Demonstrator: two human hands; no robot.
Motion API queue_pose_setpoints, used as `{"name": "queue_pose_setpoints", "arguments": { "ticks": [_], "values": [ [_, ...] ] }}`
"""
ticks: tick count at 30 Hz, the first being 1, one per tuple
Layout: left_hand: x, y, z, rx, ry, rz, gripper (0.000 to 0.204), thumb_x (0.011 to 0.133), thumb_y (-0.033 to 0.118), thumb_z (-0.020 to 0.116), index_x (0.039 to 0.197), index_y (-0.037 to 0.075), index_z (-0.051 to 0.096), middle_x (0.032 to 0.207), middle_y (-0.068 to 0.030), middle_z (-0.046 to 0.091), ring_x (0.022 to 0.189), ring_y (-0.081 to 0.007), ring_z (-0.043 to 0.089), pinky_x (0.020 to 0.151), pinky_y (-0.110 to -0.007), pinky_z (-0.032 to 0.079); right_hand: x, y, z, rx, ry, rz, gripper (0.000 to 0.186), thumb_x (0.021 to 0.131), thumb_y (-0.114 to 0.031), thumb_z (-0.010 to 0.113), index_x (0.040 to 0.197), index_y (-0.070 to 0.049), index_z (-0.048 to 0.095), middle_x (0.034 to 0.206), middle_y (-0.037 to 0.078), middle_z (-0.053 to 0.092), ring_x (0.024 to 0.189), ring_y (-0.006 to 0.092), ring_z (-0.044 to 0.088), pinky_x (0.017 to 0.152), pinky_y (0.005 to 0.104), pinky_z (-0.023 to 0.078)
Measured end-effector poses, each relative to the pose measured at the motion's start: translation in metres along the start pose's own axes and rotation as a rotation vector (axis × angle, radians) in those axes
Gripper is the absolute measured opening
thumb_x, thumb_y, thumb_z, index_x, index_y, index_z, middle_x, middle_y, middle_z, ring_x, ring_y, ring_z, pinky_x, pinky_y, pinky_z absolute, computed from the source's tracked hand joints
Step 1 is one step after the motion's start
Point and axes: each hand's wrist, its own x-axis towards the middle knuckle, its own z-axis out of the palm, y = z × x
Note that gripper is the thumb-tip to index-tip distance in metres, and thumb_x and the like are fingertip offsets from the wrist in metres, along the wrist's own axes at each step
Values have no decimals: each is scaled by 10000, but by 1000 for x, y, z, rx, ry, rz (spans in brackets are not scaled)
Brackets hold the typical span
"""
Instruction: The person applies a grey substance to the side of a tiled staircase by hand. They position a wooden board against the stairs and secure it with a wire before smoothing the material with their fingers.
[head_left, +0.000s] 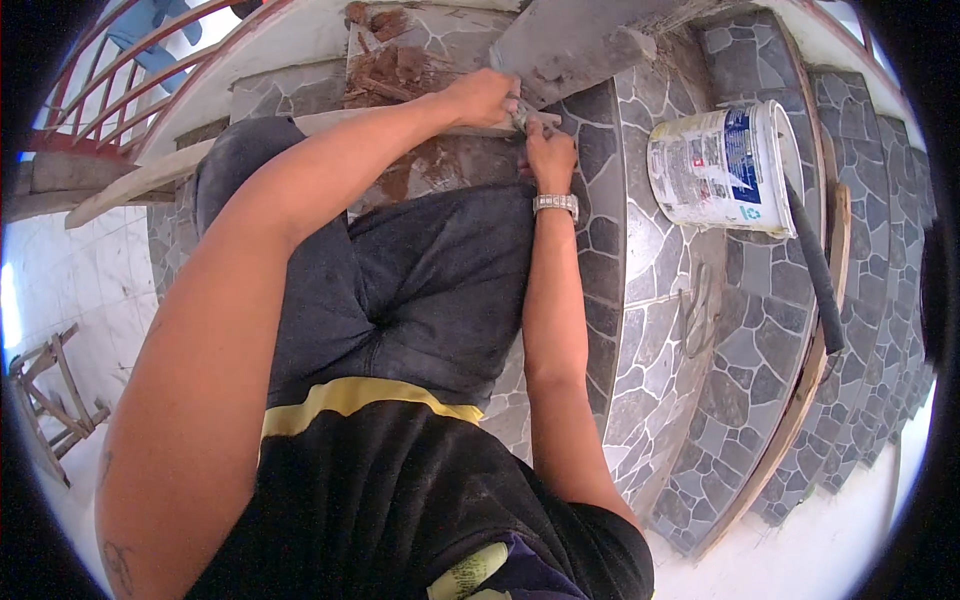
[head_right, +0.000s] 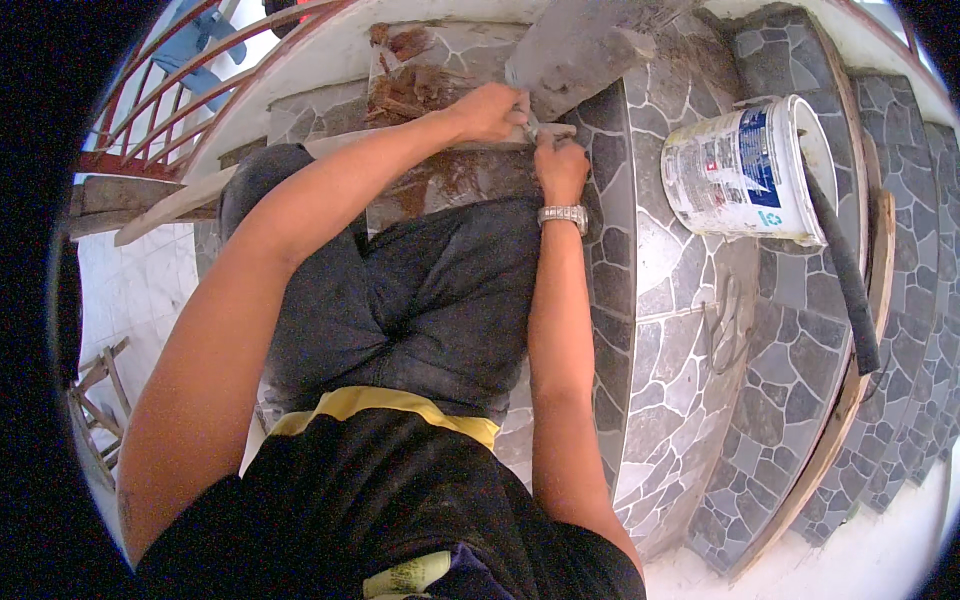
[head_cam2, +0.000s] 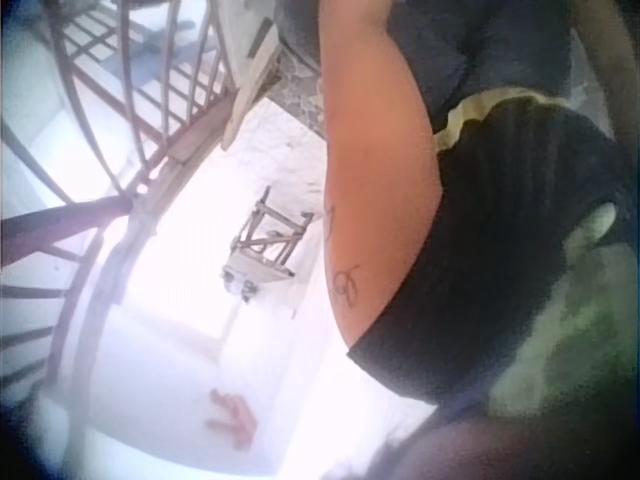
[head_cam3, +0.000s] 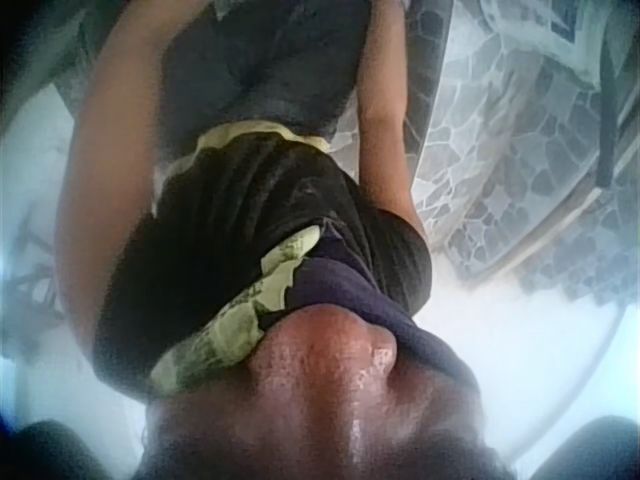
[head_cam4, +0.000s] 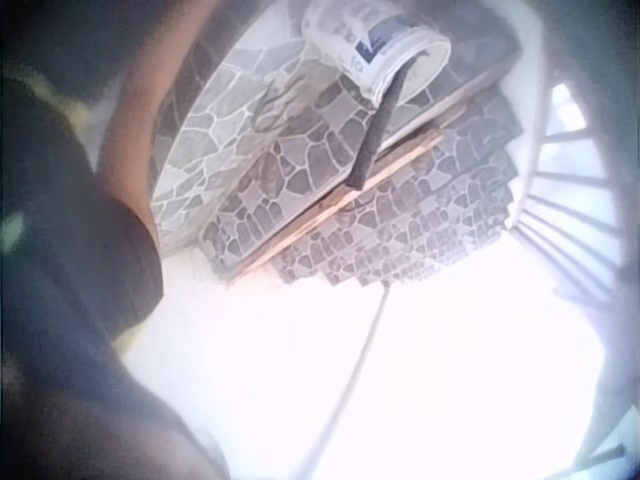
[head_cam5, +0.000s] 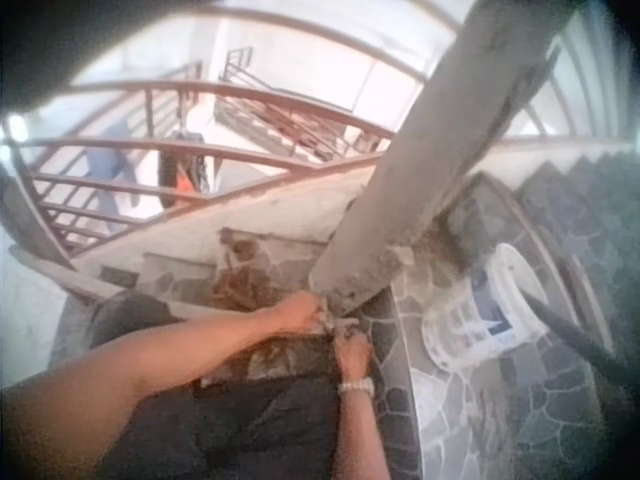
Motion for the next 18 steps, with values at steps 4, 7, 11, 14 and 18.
{"name": "queue_pose_setpoints", "arguments": {
  "ticks": [4,7,11,14,18],
  "values": [
    [-5,-10,-7,-148,5,132,135,841,104,671,967,56,668,933,-182,687,916,-400,654,791,-472,503,-8,-7,-6,380,-225,179,445,907,-320,587,791,108,628,682,207,660,559,310,683,525,422,568],
    [-8,-8,-11,-179,-41,312,150,842,112,678,985,68,694,928,-163,695,914,-385,656,797,-453,507,-11,-12,-13,305,-260,180,422,915,-318,580,788,84,611,635,141,623,517,219,665,411,355,541],
    [-4,-4,-15,-192,-64,214,187,808,172,734,971,80,721,902,-146,706,886,-363,667,778,-432,517,-4,-17,-13,-118,-281,50,457,896,-341,558,899,104,661,758,281,674,685,403,697,695,479,569],
    [-1,1,-16,-182,-93,181,198,786,208,757,930,78,718,879,-143,708,867,-360,674,762,-435,521,-6,-11,-3,-290,4,-159,472,881,-360,547,932,88,685,837,325,671,841,478,669,841,511,512],
    [-3,14,-16,-28,-113,42,186,765,204,757,878,71,692,857,-147,704,859,-352,680,756,-443,525,-13,-17,1,-192,119,-47,451,861,-353,555,903,74,697,896,329,665,915,485,647,853,528,495]
  ]
}}
